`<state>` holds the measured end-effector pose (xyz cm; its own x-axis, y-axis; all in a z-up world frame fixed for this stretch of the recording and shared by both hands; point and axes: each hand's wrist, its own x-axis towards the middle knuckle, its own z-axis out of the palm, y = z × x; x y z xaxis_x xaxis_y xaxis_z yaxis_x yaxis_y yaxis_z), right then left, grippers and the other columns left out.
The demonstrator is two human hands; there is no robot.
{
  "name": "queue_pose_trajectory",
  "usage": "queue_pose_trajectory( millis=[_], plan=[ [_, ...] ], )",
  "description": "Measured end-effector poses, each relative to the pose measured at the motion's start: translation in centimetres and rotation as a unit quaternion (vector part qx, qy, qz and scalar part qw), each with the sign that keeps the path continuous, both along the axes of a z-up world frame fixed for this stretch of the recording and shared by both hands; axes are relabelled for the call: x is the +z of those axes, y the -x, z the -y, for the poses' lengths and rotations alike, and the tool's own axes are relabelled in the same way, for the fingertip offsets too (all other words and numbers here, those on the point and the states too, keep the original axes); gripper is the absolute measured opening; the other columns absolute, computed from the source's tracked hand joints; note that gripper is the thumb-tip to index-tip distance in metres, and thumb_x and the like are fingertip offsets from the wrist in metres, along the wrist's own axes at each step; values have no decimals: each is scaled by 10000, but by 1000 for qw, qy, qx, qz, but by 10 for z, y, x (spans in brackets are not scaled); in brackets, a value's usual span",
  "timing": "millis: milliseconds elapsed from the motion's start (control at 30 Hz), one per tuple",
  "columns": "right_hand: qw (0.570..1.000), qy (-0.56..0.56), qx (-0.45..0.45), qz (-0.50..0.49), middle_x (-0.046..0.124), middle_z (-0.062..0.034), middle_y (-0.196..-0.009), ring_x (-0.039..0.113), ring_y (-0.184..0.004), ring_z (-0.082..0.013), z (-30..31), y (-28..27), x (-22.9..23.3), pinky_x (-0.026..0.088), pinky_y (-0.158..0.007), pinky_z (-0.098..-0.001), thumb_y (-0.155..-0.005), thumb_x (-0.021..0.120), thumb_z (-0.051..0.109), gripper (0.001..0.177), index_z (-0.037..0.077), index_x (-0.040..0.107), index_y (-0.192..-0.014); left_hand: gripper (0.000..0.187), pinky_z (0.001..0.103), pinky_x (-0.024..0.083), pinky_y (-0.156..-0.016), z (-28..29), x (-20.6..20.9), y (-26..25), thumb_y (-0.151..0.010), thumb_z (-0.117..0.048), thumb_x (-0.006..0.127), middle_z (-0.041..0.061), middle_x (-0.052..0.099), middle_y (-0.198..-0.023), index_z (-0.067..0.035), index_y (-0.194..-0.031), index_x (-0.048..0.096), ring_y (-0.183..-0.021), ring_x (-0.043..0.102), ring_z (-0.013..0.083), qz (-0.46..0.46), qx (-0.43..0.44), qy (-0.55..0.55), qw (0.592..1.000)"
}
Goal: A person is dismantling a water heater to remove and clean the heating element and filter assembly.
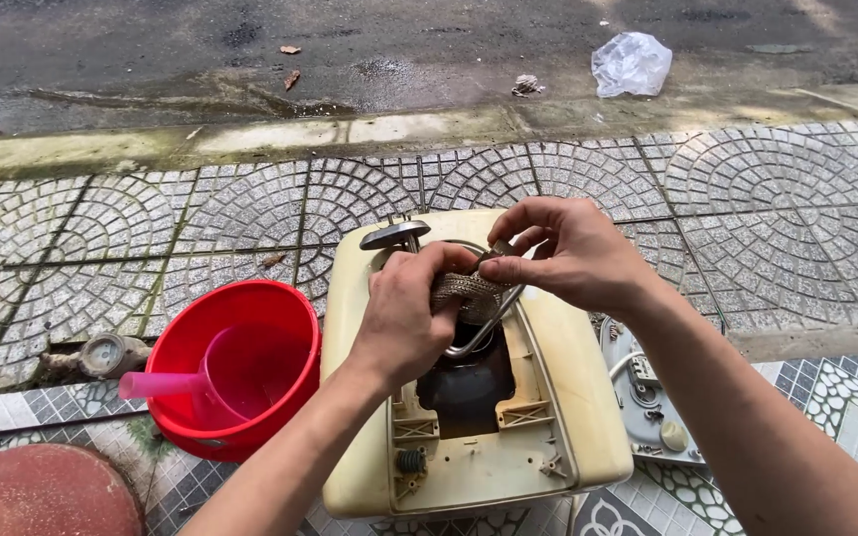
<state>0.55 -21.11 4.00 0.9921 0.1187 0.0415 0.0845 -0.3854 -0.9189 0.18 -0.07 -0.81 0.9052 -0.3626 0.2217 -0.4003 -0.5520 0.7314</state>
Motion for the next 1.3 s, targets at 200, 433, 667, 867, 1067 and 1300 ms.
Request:
queue_pose_trajectory(
  millis=[200,433,667,867,1067,1300],
  plan=[
    [998,-36,30,-38,768,-113,-743,717,-669,-176,6,-3,-1,616,-653,-299,-683,939,72,335,19,739,-947,445,424,393,-1060,1,0,-3,-788,-89,735,-4,770,-1014,-271,-1184,644,-1138,640,278,-48,-5,35,998],
    [989,-138,22,-49,761,-167,-738,755,-698,-208,29,1,6,636,-695,-344,-697,907,23,333,-32,712,-962,468,417,372,-1083,8,13,2,-792,-94,754,-17,770,-932,-268,-1200,604,-1099,661,253,9,-69,73,995],
    [997,-79,19,-9,794,-128,-817,752,-787,-161,37,0,9,627,-811,-351,-777,878,143,296,9,763,-1015,326,359,368,-1053,9,6,6,-861,-116,724,-61,759,-810,-253,-1110,565,-971,667,172,41,-55,116,991],
    [994,-97,-38,22,751,-136,-926,728,-838,-215,68,-9,-11,594,-732,-304,-971,708,342,351,32,719,-1135,306,385,445,-1006,7,15,11,-844,-24,715,43,777,-768,-197,-1045,562,-856,706,262,58,-51,172,982],
    [994,-4,99,54,791,-109,-918,704,-803,-182,28,13,24,602,-736,-311,-835,808,108,257,47,787,-1083,318,308,459,-948,15,20,14,-828,-144,775,-2,767,-708,-215,-920,479,-717,705,188,91,-26,178,980],
    [976,-37,208,51,820,-177,-875,746,-818,-214,37,12,8,635,-762,-386,-790,789,12,254,-13,805,-1042,347,272,520,-818,1,28,21,-790,-9,698,52,755,-728,-187,-966,459,-739,687,154,-43,-85,296,950]
  ],
)
